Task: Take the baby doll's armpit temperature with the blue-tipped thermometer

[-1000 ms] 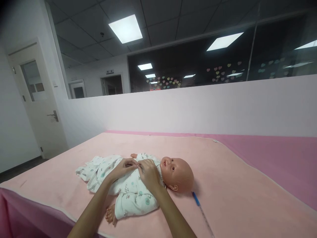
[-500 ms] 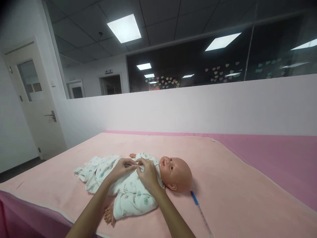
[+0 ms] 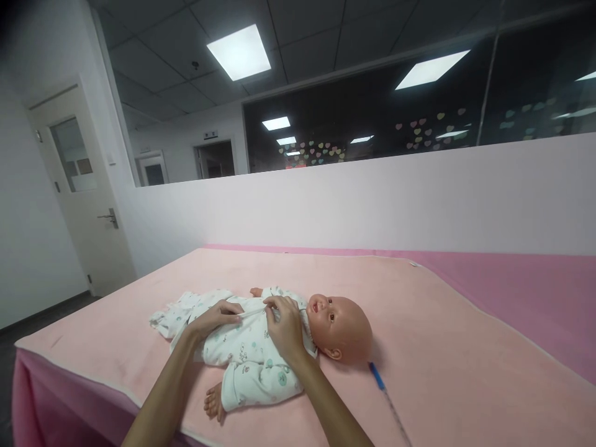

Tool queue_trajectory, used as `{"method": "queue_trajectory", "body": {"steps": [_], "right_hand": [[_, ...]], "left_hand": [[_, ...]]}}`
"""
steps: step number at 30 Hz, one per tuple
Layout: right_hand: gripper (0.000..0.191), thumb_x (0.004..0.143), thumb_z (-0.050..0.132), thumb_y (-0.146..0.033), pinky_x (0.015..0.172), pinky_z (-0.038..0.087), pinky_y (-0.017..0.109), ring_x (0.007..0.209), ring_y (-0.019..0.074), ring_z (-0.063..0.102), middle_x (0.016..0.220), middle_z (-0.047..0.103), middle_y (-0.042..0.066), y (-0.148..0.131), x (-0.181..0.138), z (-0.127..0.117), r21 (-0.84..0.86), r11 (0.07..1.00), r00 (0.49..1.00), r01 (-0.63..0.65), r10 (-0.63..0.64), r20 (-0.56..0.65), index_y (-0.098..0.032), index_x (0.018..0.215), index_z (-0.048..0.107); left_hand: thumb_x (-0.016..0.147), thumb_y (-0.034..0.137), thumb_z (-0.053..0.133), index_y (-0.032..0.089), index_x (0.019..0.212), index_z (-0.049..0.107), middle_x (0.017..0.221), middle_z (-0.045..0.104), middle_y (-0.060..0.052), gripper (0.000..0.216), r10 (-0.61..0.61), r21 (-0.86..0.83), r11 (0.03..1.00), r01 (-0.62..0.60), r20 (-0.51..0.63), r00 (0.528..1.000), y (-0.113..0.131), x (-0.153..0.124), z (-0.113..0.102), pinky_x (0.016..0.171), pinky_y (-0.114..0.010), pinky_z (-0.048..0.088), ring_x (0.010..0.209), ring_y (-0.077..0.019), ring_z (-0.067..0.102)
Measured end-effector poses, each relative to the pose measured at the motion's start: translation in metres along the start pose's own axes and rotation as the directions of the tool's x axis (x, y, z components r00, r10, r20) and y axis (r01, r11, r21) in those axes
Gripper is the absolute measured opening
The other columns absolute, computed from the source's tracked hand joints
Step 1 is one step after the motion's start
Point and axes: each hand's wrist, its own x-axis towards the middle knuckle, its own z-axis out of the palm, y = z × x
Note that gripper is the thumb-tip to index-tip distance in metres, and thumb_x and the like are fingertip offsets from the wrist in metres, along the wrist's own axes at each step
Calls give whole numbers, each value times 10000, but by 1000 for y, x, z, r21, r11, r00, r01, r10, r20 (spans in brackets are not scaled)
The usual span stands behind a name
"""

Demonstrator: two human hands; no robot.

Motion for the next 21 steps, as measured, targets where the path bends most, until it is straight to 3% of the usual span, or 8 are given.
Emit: {"method": "queue_trajectory", "body": {"steps": [11,17,21], "right_hand": [[148,746,449,-136,716,388,317,767,179,525,771,602,26,1,-1,1,-39,999,1000,22,-22,-5,-206,789,572],[143,756,445,-135,712,385,317,761,181,518,775,599,28,1,-2,1,-41,999,1000,23,-22,17,-206,776,567],[145,758,441,-136,705,383,314,762,180,519,772,601,24,0,-2,0,-50,998,1000,22,-21,20,-208,767,566]], "left_hand": [[577,287,713,135,733,666,734,612,-28,222,-80,-67,994,87,106,991,-10,2,-8,657,-228,410,700,-130,528],[566,284,724,118,734,637,752,590,-32,252,-111,-120,985,120,75,991,-12,3,-7,627,-220,408,693,-122,525],[609,348,688,124,759,582,663,539,-3,290,-128,-101,987,127,-9,992,-11,3,-4,534,-193,363,596,-91,486]]}}
